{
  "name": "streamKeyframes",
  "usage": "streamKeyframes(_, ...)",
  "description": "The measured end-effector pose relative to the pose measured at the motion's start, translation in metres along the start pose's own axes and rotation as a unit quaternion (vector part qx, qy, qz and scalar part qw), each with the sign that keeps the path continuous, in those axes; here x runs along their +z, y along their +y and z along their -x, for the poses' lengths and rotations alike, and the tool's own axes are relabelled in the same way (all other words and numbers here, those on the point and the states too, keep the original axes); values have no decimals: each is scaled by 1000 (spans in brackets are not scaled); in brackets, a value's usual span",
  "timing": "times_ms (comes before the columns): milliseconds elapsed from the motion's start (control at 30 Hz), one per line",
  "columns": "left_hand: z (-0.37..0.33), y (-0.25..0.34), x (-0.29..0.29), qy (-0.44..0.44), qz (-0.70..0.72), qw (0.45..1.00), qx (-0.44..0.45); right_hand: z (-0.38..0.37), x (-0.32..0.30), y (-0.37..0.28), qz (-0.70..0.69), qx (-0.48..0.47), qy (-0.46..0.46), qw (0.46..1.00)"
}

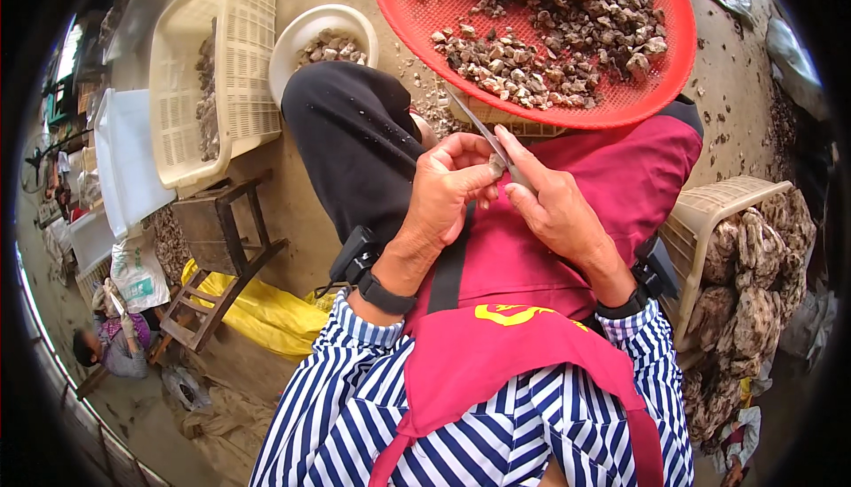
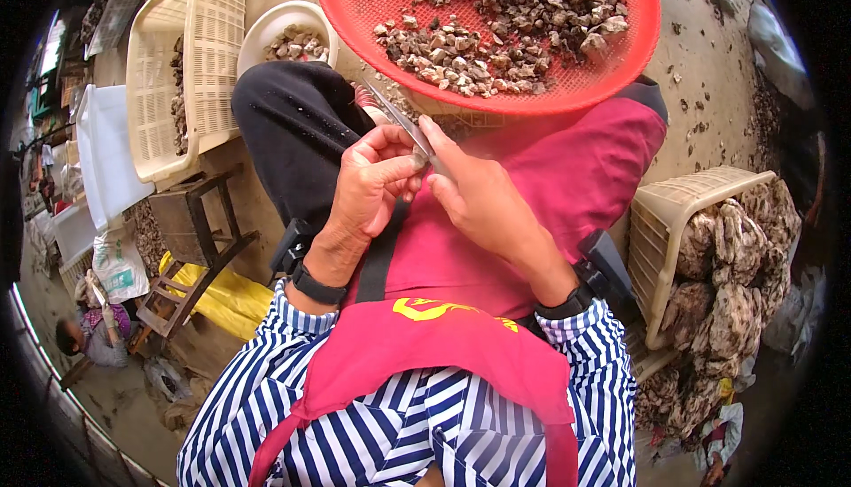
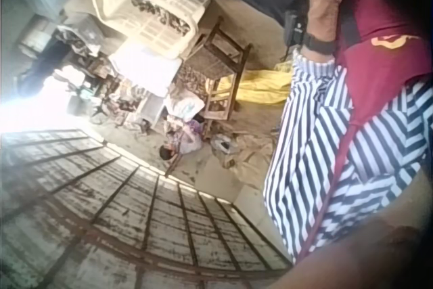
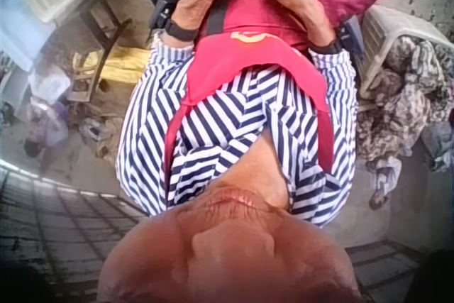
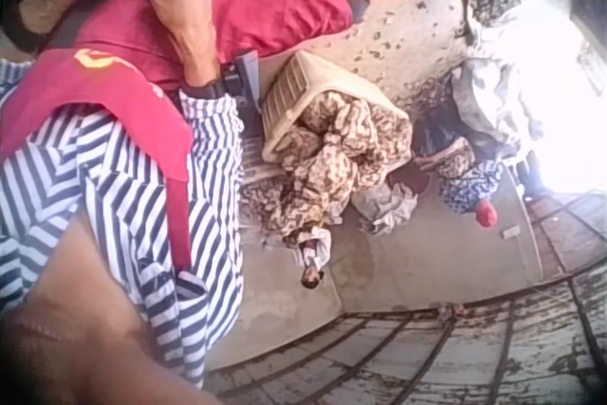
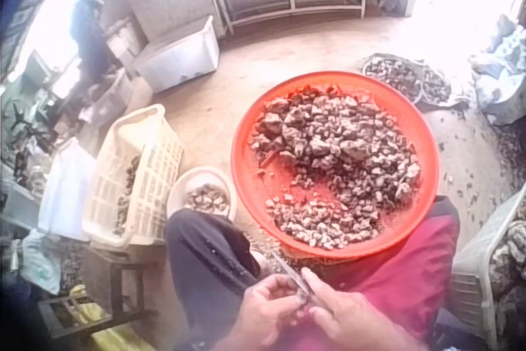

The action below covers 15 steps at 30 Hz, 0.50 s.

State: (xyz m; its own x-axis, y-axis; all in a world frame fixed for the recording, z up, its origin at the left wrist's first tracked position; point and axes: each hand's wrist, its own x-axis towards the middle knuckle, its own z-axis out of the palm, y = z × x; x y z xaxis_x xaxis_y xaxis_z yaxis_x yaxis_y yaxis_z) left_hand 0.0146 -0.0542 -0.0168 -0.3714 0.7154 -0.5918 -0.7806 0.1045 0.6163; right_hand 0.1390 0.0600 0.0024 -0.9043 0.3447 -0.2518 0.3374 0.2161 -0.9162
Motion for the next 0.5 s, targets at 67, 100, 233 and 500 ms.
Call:
streamKeyframes(67, 0, 0, 0, 7, 15, 1000, 1, 1, -2, -3, -6, 8, -3, 1000)
streamKeyframes(100, -1, 2, -2, 9, 16, 1000, 1, 2, -4, -4, -11, 16, -6, 1000)
streamKeyframes(233, -7, 6, -12, 0, 77, 997, 2, 12, -11, -3, -34, 61, 7, 998)
streamKeyframes(500, -6, 1, -5, -74, 146, 986, -17, 21, -5, 1, 0, -35, 5, 999)
